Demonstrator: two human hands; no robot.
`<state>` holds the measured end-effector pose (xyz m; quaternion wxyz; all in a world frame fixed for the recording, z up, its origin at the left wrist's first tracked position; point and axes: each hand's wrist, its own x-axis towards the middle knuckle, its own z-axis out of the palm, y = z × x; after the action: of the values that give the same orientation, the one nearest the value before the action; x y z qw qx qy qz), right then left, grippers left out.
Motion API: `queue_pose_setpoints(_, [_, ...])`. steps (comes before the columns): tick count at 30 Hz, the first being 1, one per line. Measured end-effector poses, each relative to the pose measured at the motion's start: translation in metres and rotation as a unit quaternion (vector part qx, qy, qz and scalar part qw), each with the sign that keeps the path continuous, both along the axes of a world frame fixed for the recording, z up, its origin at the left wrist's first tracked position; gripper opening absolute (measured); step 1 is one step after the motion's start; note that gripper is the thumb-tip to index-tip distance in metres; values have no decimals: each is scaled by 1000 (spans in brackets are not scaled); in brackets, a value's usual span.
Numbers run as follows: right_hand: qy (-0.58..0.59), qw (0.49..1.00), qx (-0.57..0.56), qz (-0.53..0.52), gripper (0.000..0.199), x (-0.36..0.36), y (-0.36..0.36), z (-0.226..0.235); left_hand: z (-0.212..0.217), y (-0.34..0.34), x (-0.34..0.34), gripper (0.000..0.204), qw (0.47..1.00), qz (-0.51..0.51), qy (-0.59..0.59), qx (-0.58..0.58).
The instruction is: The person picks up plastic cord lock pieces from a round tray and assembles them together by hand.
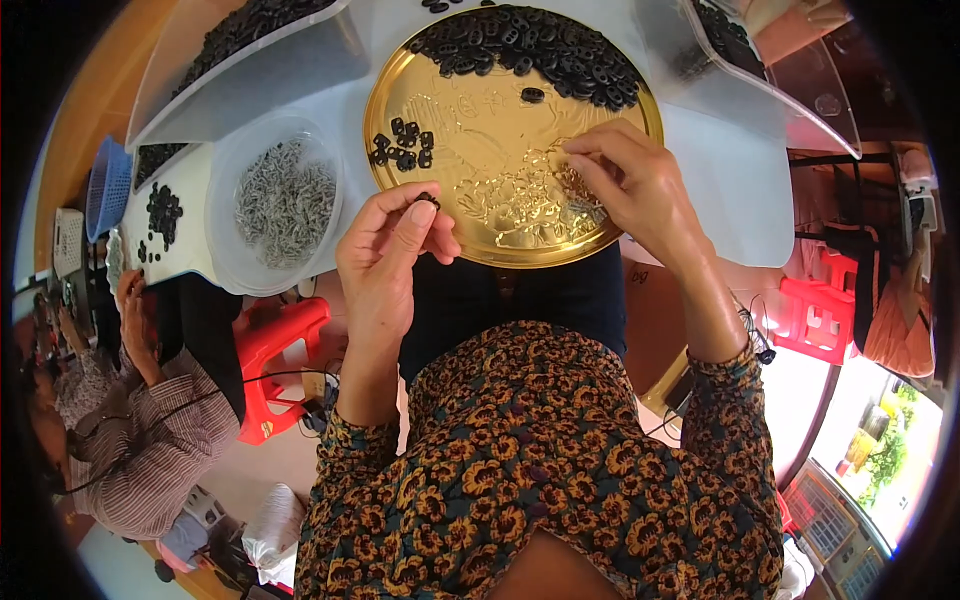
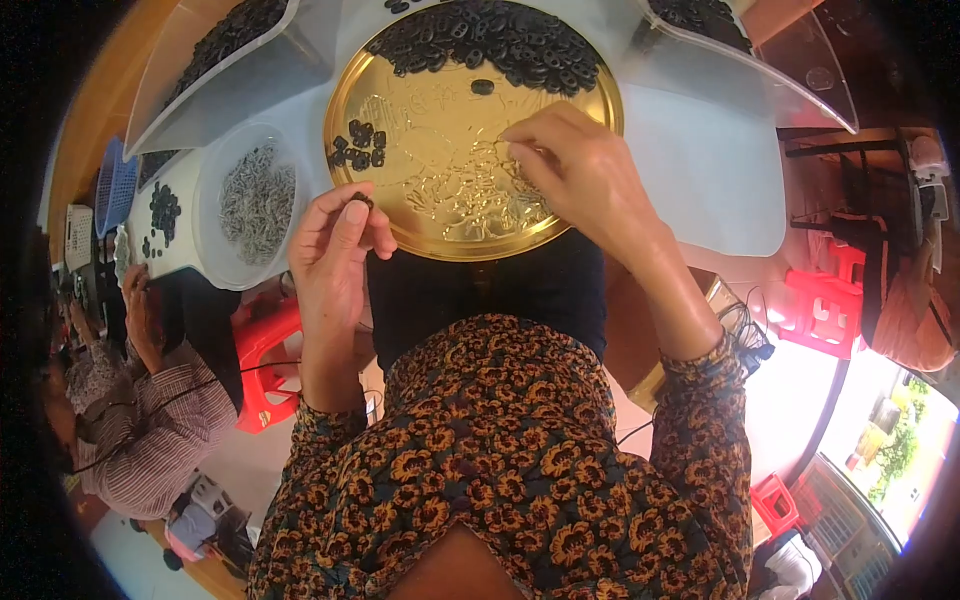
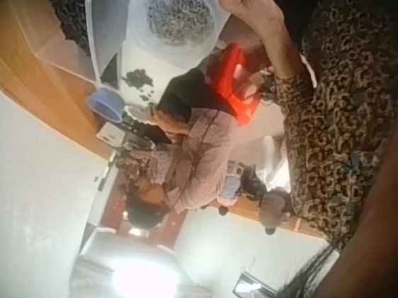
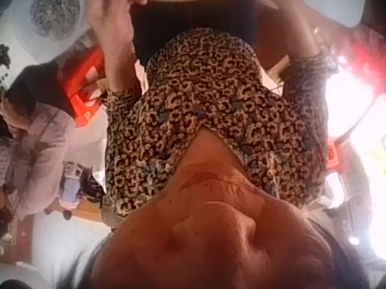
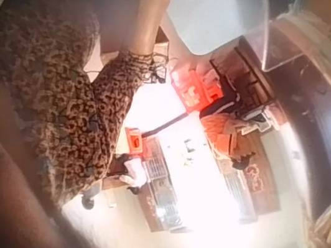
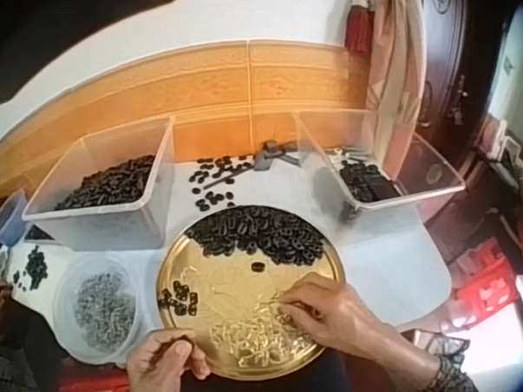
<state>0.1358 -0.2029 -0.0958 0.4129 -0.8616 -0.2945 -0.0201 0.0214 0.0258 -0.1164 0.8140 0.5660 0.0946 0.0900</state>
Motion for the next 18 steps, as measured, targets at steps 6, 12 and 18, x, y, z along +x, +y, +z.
queue_pose_setpoints(6, [-79, 989, -107, 61, 10, 10, 15, -1, 0, 4, -7, 21, 1000, -3, -2, 29])
queue_pose_setpoints(12, [-100, 980, -158, 62, 9, 13, 17, -4, -2, 7, -12, 19, 1000, -1, 1, 29])
queue_pose_setpoints(18, [-97, 981, -142, 86, 10, 8, 23, -2, -3, 7, -14, 20, 999, -7, 13, 32])
